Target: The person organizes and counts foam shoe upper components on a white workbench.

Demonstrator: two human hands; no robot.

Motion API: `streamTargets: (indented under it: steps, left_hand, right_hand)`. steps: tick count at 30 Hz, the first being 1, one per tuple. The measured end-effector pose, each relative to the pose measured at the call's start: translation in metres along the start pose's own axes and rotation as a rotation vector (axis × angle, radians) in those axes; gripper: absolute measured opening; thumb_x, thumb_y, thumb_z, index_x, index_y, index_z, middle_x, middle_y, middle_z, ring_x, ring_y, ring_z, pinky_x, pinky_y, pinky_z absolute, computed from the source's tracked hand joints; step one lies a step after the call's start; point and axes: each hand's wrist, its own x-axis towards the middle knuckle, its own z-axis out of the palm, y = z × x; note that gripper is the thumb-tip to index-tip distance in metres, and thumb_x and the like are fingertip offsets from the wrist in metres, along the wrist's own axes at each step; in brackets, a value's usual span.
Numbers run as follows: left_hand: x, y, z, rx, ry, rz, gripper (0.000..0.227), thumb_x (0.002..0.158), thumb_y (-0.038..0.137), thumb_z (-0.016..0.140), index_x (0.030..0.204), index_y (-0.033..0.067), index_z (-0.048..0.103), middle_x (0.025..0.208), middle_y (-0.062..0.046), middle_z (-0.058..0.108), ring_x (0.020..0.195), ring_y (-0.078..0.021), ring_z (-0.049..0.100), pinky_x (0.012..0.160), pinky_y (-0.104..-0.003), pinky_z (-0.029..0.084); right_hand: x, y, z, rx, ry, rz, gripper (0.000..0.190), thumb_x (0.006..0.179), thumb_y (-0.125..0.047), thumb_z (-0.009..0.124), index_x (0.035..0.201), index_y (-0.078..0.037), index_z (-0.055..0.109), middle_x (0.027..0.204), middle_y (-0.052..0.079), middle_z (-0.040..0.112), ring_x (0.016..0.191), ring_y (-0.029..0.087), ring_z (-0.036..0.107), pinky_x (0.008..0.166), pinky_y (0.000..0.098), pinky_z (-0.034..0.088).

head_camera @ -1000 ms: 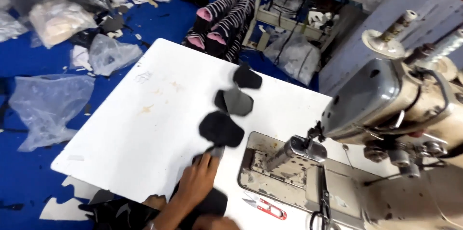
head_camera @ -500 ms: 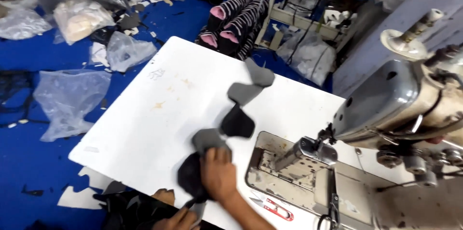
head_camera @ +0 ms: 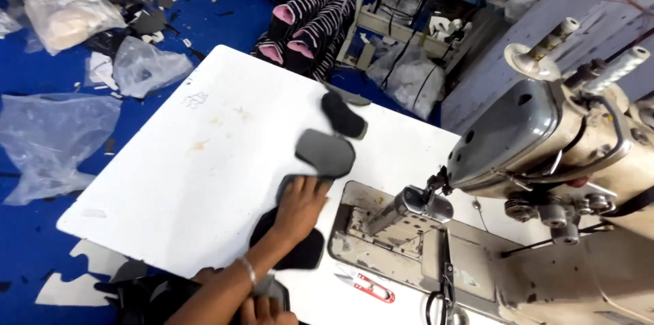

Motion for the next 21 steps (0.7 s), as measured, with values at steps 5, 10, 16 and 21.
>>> streamTargets:
  steps: [5, 10, 16, 21]
  left_hand:
    - [-0.076, 0.002, -0.008, 0.172, -0.246, -0.090, 0.034, 0.087, 0.011, 0.064, 0.120, 0.0047, 0.062, 0.116, -0.017, 0.059, 0.099, -0.0334, 0.065, 0.065, -0.038, 0.059]
    - [-0.127, 0.022, -0.061, 0.084, -0.314, -0.178, 0.033, 0.083, 0.018, 0.066, 0.114, 0.0056, 0.063, 0.102, -0.016, 0.061, 0.083, -0.0330, 0.067, 0.054, -0.041, 0.059]
    - [-0.200, 0.028, -0.043, 0.049, -0.467, -0.334, 0.013, 0.098, 0.023, 0.063, 0.099, 0.0101, 0.062, 0.091, -0.011, 0.059, 0.068, -0.0248, 0.071, 0.052, -0.039, 0.061]
    - [-0.254, 0.005, -0.014, 0.073, -0.185, -0.171, 0.017, 0.087, 0.027, 0.069, 0.098, 0.0144, 0.070, 0.084, -0.008, 0.062, 0.064, -0.0257, 0.072, 0.047, -0.042, 0.061]
  right_hand:
    - [0.021, 0.042, -0.047, 0.431, -0.265, -0.168, 0.020, 0.107, -0.019, 0.058, 0.114, -0.007, 0.073, 0.104, 0.016, 0.075, 0.087, 0.029, 0.079, 0.069, 0.0393, 0.060]
    - [0.120, 0.057, -0.237, 0.439, -0.127, 0.267, 0.026, 0.087, -0.021, 0.072, 0.107, -0.004, 0.071, 0.086, 0.015, 0.073, 0.076, 0.033, 0.071, 0.069, 0.0429, 0.056]
    - [0.184, 0.051, -0.223, 0.200, 0.118, 0.245, 0.070, 0.084, -0.044, 0.076, 0.129, 0.007, 0.057, 0.115, 0.029, 0.061, 0.102, 0.044, 0.060, 0.081, 0.0498, 0.053]
    - [0.188, 0.031, -0.182, -0.104, 0.063, 0.206, 0.087, 0.079, -0.060, 0.074, 0.135, 0.003, 0.054, 0.125, 0.033, 0.055, 0.117, 0.050, 0.053, 0.086, 0.0652, 0.047]
